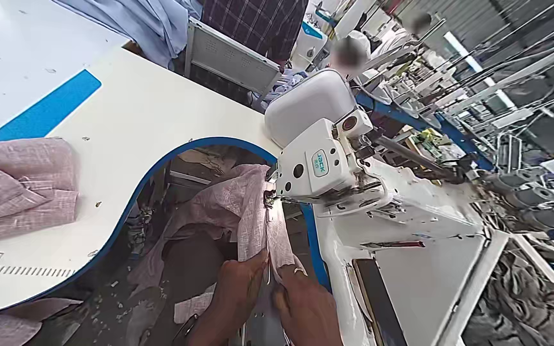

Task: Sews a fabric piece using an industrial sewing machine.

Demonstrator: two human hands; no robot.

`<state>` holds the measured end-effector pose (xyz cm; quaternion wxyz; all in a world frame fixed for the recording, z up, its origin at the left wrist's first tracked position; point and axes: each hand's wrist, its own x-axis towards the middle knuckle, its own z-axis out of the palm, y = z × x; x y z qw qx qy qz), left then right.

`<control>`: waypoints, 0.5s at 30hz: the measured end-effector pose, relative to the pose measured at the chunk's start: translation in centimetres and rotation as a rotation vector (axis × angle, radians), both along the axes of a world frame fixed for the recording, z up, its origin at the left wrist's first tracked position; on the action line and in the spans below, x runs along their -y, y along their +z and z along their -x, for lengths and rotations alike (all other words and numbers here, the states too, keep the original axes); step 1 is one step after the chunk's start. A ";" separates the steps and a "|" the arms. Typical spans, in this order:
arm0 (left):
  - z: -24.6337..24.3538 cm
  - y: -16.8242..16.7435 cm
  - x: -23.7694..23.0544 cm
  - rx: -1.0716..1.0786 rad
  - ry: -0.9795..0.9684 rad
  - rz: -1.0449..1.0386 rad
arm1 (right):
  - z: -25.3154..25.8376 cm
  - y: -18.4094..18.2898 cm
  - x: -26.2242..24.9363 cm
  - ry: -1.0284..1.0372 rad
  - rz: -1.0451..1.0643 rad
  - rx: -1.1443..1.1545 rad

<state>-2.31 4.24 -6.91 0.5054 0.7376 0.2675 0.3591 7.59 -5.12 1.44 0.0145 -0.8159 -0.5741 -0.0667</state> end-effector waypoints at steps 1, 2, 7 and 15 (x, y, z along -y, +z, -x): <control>0.1 0.0 0.0 -0.004 0.006 0.010 | -0.5 0.5 0.2 -0.076 0.160 -0.074; 0.1 -0.1 -0.1 -0.005 0.018 0.013 | -1.4 0.8 0.2 -0.172 0.388 -0.189; 0.5 0.9 -0.1 -0.081 -0.033 0.041 | -9.7 -2.1 3.7 -0.178 0.699 -0.666; 0.0 -0.5 0.3 -0.019 0.060 -0.014 | -5.8 2.5 7.1 0.077 -0.199 0.014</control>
